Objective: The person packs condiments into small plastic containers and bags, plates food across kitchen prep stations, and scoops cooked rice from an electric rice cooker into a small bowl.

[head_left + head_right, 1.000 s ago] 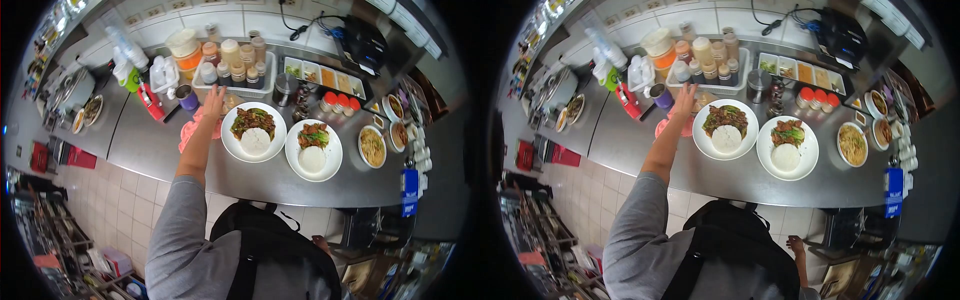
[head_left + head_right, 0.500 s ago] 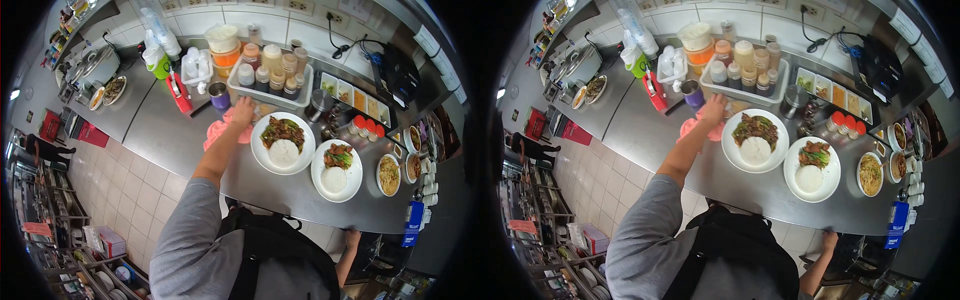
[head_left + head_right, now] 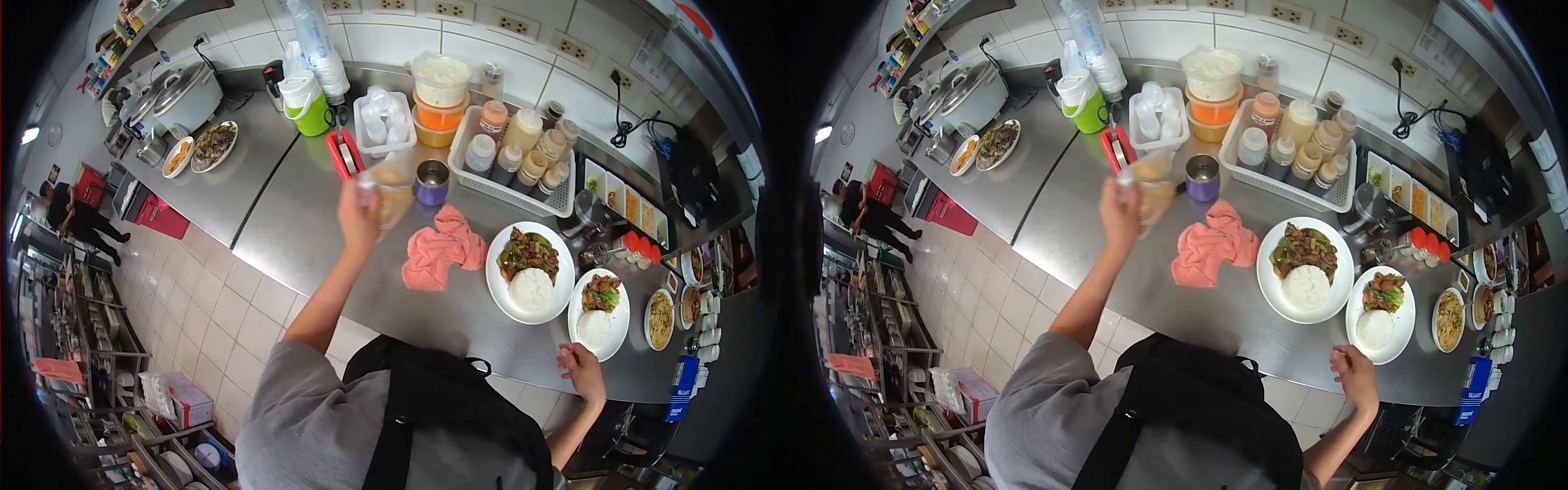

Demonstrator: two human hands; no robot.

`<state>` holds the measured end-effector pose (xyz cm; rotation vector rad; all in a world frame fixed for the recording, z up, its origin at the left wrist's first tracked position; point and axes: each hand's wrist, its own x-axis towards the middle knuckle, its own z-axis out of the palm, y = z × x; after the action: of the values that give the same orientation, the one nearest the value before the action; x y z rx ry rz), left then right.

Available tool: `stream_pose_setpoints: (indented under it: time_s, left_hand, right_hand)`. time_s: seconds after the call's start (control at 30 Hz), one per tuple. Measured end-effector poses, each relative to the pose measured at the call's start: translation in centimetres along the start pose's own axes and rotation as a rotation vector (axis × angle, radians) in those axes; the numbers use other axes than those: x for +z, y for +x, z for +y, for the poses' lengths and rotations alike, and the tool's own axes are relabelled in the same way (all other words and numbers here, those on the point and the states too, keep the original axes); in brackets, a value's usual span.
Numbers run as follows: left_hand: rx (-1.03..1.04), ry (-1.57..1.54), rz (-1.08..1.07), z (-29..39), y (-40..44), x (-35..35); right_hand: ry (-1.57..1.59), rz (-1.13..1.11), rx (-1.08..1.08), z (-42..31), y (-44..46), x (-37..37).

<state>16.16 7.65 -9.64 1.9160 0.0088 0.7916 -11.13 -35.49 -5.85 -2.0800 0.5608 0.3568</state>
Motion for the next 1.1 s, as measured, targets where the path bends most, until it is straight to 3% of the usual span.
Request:
stream_pose_setpoints:
  time_s: [0.07,0.17,0.23,0.33,0.47,0.53,0.57,0.63,0.7,0.8,0.87,0.97,1.1]
  left_hand:
    - [0.064,0.170,0.164,-3.5,2.9,-3.0]
    - [0.024,0.166,0.232,-6.9,7.8,-5.6]
    - [0.141,0.315,0.327,-11.5,11.4,-5.5]
    - [0.146,0.378,0.231,-19.2,15.7,-4.0]
    - [0.084,0.413,0.102,-25.3,18.7,-1.3]
    - [-0.163,0.316,-0.089,-26.8,18.9,-0.6]
    - [-0.171,0.314,-0.095,-27.6,17.9,0.0]
    - [0.006,0.394,0.260,-25.5,14.7,1.5]
    - [-0.174,-0.325,0.098,-21.2,9.2,1.6]
    - [-0.218,-0.175,0.068,-18.1,1.8,4.0]
    - [-0.102,0.103,-0.039,-16.8,0.6,4.7]
    - [-0.064,0.209,0.024,-18.5,2.3,5.2]
    - [-0.146,-0.044,-0.115,-20.5,6.7,3.5]
  right_hand:
    - [-0.036,0.000,-0.003,-1.6,1.1,1.1]
    - [-0.146,0.040,0.019,-2.5,1.3,2.0]
    - [-0.219,0.090,0.051,-1.9,1.1,2.3]
    - [-0.299,0.171,0.025,-0.7,0.2,3.1]
    - [-0.301,0.174,0.160,-1.0,-1.8,3.8]
    - [-0.290,0.179,0.207,-0.5,-2.7,4.1]
    - [-0.321,0.186,0.175,-0.2,-3.0,4.1]
    - [-0.352,0.194,0.137,-0.2,-3.1,4.2]
    - [-0.298,0.228,0.185,-0.7,-3.0,4.4]
    - [-0.419,0.191,0.179,-1.7,-2.0,4.2]
    - [-0.401,0.192,0.139,-2.3,-1.1,4.1]
    - [-0.370,0.224,0.063,-3.4,-0.4,4.4]
    - [-0.352,0.208,0.081,-3.0,-0.7,4.5]
